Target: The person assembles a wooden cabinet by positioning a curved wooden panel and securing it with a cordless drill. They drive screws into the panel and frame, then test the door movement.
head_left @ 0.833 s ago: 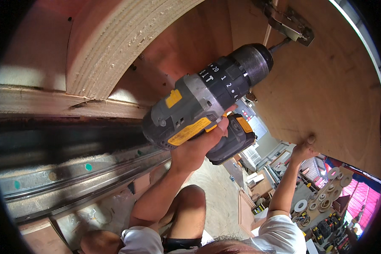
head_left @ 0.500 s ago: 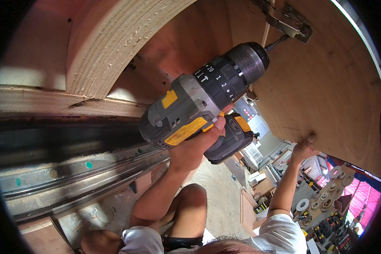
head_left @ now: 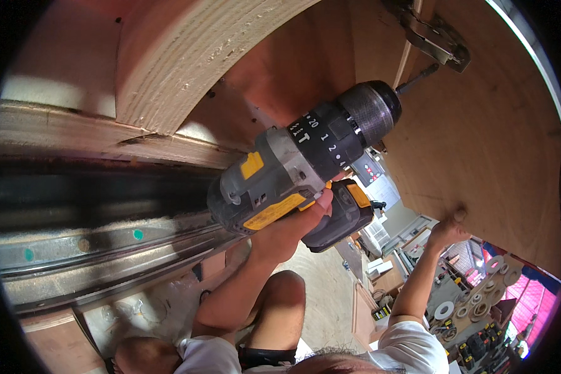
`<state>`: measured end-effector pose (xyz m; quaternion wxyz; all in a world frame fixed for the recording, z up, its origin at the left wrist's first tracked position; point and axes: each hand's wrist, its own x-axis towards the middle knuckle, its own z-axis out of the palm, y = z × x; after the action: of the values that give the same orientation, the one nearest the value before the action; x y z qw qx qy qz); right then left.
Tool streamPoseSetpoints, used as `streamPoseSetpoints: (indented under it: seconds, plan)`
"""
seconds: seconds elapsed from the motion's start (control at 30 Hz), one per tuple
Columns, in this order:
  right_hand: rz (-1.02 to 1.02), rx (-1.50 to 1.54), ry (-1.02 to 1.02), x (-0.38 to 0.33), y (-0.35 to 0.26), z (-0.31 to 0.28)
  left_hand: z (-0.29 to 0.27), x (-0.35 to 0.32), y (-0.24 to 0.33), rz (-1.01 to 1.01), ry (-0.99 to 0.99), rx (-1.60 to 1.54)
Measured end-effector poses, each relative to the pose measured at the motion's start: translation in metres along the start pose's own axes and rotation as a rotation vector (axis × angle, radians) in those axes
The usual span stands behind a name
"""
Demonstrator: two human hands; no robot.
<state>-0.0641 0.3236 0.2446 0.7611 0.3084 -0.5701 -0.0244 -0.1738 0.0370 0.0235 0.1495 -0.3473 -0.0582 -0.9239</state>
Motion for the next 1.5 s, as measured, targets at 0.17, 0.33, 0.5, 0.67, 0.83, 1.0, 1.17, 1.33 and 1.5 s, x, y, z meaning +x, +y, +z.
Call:
streamPoseSetpoints:
  seconds: [0.17, 0.33, 0.5, 0.67, 0.83, 1.0, 1.17, 1.33, 1.5]
  plan:
    - [0.027, -0.046, -0.026, -0.005, -0.004, -0.004, -0.005, 0.0, -0.001, 0.054, 0.011, 0.021]
    - [-0.027, -0.139, 0.086, -0.01, -0.024, 0.004, -0.012, -0.024, 0.002, 0.047, 0.009, 0.16]
    - [-0.21, -0.184, 0.068, -0.035, -0.042, -0.014, 0.001, -0.064, -0.018, 0.025, 0.044, 0.081]
    - [0.368, 0.082, -0.215, -0.148, -0.091, -0.006, 0.018, -0.102, -0.023, 0.144, 0.198, -0.017]
    - [0.815, 0.391, -0.876, -0.342, -0.104, 0.01, 0.014, -0.136, -0.027, 0.269, 0.291, 0.22]
    - [1.037, 0.738, -1.447, -0.489, -0.162, 0.014, 0.016, -0.157, -0.031, 0.277, 0.283, 0.336]
    - [1.025, 0.973, -1.859, -0.452, -0.294, 0.01, 0.009, -0.174, -0.037, 0.14, -0.017, 0.215]
    - [1.137, 0.948, -1.741, -0.432, -0.266, 0.008, 0.001, -0.194, -0.028, -0.141, -0.139, 0.146]
    - [1.181, 0.794, -1.56, -0.442, -0.169, 0.008, 0.0, -0.203, -0.031, -0.277, -0.197, 0.122]
